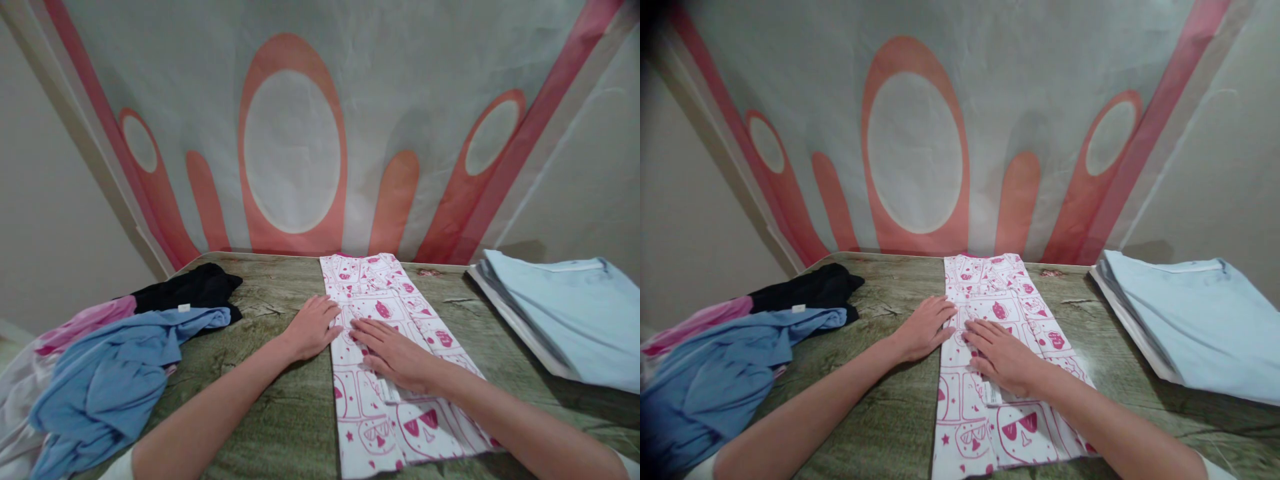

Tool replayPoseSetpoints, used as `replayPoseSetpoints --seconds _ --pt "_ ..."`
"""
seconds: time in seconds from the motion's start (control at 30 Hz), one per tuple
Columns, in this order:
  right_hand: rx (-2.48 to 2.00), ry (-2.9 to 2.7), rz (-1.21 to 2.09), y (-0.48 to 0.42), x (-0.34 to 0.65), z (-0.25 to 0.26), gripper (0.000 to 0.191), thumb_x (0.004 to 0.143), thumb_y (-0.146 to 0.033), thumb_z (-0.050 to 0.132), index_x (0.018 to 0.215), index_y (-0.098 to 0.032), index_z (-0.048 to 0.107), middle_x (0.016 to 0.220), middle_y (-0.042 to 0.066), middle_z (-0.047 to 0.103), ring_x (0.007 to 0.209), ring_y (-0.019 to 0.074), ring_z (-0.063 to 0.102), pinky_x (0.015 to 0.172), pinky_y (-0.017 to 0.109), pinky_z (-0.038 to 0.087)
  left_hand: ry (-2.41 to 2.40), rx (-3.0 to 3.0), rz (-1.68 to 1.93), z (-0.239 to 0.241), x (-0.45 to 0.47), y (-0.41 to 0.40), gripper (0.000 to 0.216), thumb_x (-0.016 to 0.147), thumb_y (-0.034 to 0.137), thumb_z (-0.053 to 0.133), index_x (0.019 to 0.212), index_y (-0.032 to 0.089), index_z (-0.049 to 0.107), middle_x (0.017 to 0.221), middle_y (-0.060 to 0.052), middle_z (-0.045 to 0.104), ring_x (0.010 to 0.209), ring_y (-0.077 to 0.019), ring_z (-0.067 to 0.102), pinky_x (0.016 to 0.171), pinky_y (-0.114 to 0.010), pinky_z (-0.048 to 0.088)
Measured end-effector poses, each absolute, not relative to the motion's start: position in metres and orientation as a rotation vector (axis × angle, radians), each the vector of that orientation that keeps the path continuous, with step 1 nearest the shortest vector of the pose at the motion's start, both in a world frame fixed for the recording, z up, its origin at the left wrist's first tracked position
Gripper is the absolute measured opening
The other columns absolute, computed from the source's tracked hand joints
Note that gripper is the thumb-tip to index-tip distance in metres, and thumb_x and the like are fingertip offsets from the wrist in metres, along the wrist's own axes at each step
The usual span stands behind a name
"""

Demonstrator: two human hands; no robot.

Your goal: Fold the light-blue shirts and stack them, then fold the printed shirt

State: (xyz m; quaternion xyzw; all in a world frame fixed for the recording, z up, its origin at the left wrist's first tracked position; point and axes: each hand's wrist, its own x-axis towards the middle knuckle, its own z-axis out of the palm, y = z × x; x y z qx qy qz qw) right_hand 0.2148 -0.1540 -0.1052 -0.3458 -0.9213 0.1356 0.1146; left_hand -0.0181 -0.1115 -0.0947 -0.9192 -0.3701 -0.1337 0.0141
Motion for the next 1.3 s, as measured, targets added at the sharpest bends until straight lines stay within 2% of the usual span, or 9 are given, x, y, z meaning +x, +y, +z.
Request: replayPoseSetpoints --seconds 0.13,0.2,0.33,0.43,0.53,0.7,0.9,1.1,1.3 --pt "-1.023 -2.692 0.421 -0.152 0.216 -0.108 0.051 0.091 -0.046 0.032 0.136 -0.023 0.035 0.145 0.006 0.028 0.132 0.0209 0.022 0.108 0.043 0.019 -1.219 -2.803 -0.400 -0.093 -0.026 -0.102 0.026 0.087 0.039 0.045 0.100 0.019 0.054 0.108 -0.008 0.056 0.105 -0.0237 0.046 0.097 -0.042 0.029" --pt "-1.015 -2.690 0.421 -0.152 0.216 -0.108 0.051 0.091 -0.047 0.033 0.135 -0.024 0.036 0.145 0.006 0.029 0.132 0.0214 0.023 0.107 0.043 0.019 -1.238 -2.773 -0.387 -0.092 -0.028 -0.099 0.026 0.086 0.040 0.046 0.097 0.018 0.055 0.107 -0.009 0.056 0.106 -0.0245 0.046 0.096 -0.041 0.030" --pt "-1.008 -2.673 0.401 -0.153 0.216 -0.106 0.048 0.090 -0.045 0.036 0.134 -0.025 0.039 0.143 0.007 0.031 0.130 0.0227 0.026 0.106 0.044 0.021 -1.221 -2.761 -0.377 -0.098 -0.024 -0.093 0.038 0.087 0.039 0.043 0.117 0.018 0.049 0.131 -0.010 0.044 0.125 -0.0238 0.032 0.104 -0.040 0.022" --pt "-0.990 -2.652 0.375 -0.155 0.215 -0.105 0.048 0.089 -0.042 0.041 0.133 -0.022 0.038 0.140 0.009 0.035 0.128 0.0226 0.029 0.105 0.043 0.024 -1.261 -2.779 -0.293 -0.108 -0.023 -0.087 0.046 0.090 0.041 0.035 0.131 0.019 0.038 0.139 -0.007 0.037 0.130 -0.0219 0.025 0.106 -0.040 0.019" --pt "-0.986 -2.576 0.368 -0.155 0.215 -0.105 0.044 0.087 -0.038 0.046 0.127 -0.019 0.044 0.132 0.011 0.043 0.121 0.0228 0.037 0.101 0.042 0.031 -1.359 -2.745 -0.207 -0.112 -0.026 -0.079 0.047 0.091 0.040 0.032 0.132 0.018 0.037 0.140 -0.007 0.036 0.130 -0.0224 0.026 0.105 -0.041 0.019" --pt "-0.991 -2.459 0.406 -0.153 0.214 -0.105 0.024 0.087 -0.031 0.045 0.104 -0.018 0.055 0.108 0.009 0.057 0.102 0.0200 0.050 0.090 0.037 0.040 -1.388 -2.708 -0.167 -0.105 -0.021 -0.065 0.045 0.087 0.036 0.038 0.128 0.019 0.042 0.138 -0.007 0.039 0.131 -0.0237 0.024 0.105 -0.042 0.020" --pt "-0.995 -2.519 0.362 -0.150 0.217 -0.110 0.038 0.086 -0.033 0.045 0.122 -0.020 0.048 0.128 0.010 0.048 0.117 0.0221 0.041 0.099 0.040 0.033 -1.398 -2.737 -0.196 -0.119 -0.008 -0.052 0.047 0.090 0.034 0.030 0.134 0.017 0.034 0.141 -0.008 0.033 0.130 -0.0238 0.026 0.104 -0.045 0.021" --pt "-0.996 -2.529 0.361 -0.148 0.216 -0.111 0.037 0.087 -0.033 0.044 0.121 -0.020 0.050 0.124 0.009 0.051 0.115 0.0216 0.043 0.098 0.041 0.033 -1.562 -2.621 -0.201 -0.122 -0.024 -0.039 0.045 0.092 0.031 0.026 0.133 0.019 0.036 0.141 -0.006 0.035 0.131 -0.0253 0.025 0.102 -0.047 0.023" --pt "-0.954 -2.523 0.362 -0.149 0.215 -0.108 0.034 0.087 -0.032 0.045 0.118 -0.020 0.053 0.120 0.009 0.054 0.111 0.0214 0.045 0.095 0.041 0.036 -1.412 -2.734 -0.210 -0.121 -0.018 -0.047 0.047 0.093 0.036 0.024 0.137 0.020 0.029 0.144 -0.005 0.028 0.133 -0.0216 0.020 0.105 -0.045 0.018"
